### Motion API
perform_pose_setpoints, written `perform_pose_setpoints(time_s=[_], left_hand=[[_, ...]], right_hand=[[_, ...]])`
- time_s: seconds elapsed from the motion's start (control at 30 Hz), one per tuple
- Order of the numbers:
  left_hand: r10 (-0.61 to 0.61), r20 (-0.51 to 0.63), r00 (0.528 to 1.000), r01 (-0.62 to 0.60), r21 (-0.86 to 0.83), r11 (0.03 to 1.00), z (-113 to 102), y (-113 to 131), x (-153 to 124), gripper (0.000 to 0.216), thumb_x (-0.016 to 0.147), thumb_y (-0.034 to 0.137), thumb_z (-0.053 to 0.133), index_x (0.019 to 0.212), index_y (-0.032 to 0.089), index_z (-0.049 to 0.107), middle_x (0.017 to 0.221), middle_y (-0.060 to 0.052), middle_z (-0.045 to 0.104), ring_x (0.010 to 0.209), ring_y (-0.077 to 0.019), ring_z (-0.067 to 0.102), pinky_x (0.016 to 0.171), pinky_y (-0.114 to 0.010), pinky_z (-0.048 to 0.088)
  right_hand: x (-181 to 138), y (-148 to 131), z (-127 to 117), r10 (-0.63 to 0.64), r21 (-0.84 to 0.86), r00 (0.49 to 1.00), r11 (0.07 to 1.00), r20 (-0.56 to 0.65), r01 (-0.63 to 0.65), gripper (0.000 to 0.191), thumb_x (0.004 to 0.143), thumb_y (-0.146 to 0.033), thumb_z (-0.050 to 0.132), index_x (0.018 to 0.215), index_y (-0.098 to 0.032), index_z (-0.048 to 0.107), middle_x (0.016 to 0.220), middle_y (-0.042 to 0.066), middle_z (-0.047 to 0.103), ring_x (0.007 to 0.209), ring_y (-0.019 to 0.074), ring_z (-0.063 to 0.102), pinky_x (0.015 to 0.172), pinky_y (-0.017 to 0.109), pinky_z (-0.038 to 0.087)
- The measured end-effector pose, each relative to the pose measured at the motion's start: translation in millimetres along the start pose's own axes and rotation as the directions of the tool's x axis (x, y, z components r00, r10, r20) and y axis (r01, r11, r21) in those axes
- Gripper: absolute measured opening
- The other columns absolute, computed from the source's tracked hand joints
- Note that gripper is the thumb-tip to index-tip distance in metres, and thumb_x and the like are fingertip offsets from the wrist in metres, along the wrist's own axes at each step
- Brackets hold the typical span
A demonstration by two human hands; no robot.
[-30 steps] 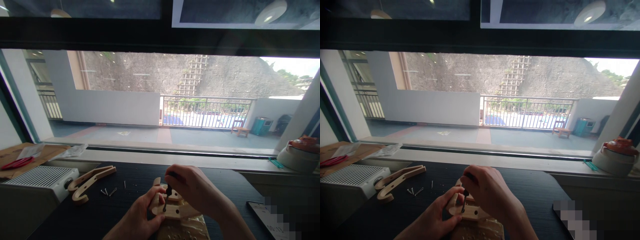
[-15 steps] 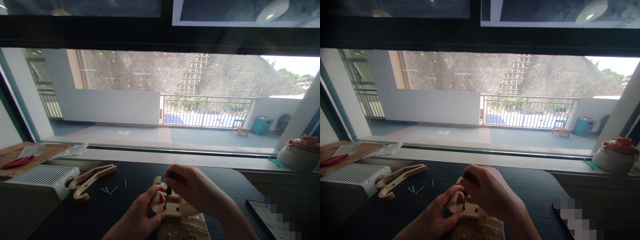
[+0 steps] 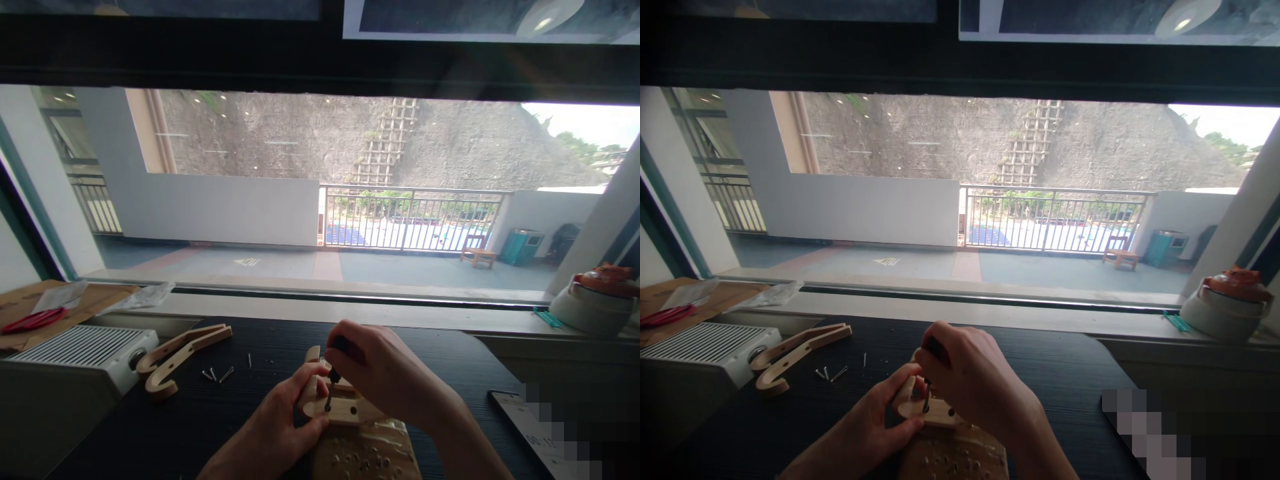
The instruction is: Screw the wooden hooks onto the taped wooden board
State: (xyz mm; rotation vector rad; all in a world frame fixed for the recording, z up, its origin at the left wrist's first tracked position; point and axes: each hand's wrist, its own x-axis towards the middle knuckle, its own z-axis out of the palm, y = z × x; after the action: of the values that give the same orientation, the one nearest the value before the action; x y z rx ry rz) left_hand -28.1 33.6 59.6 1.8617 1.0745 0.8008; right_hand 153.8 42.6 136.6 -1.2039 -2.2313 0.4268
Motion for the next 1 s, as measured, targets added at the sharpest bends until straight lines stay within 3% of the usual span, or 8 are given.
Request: perform_pose_setpoints(time_s=[0.2, 1.0], left_hand=[[0.029, -0.001, 1.0, -0.029, 0.016, 0.999, -0.1, -3.8, 1.3, 0.046, 0.073, 0.012, 0.055, 0.117, 0.022, 0.047, 0.096, 0.002, 0.056, 0.088, -0.0131, 0.054, 0.085, -0.021, 0.041], [0.061, -0.012, 0.998, -0.061, -0.025, 0.998, 0.7, -5.1, -1.0, 0.046, 0.073, 0.012, 0.056, 0.116, 0.023, 0.046, 0.095, 0.002, 0.057, 0.085, -0.0126, 0.054, 0.083, -0.023, 0.042]], right_hand=[[4.3, 6.9, 2.0, 0.038, -0.084, 0.996, 0.995, -0.077, -0.045, 0.02, 0.086, -0.034, 0.046, 0.077, -0.02, 0.058, 0.058, -0.003, 0.051, 0.053, 0.0082, 0.037, 0.05, 0.022, 0.025], [4.2, 4.1, 7.1, 0.068, -0.094, 0.997, 0.993, -0.025, -0.07, 0.019, 0.086, -0.036, 0.045, 0.077, -0.022, 0.054, 0.057, -0.004, 0.052, 0.052, 0.0089, 0.037, 0.049, 0.022, 0.025]])
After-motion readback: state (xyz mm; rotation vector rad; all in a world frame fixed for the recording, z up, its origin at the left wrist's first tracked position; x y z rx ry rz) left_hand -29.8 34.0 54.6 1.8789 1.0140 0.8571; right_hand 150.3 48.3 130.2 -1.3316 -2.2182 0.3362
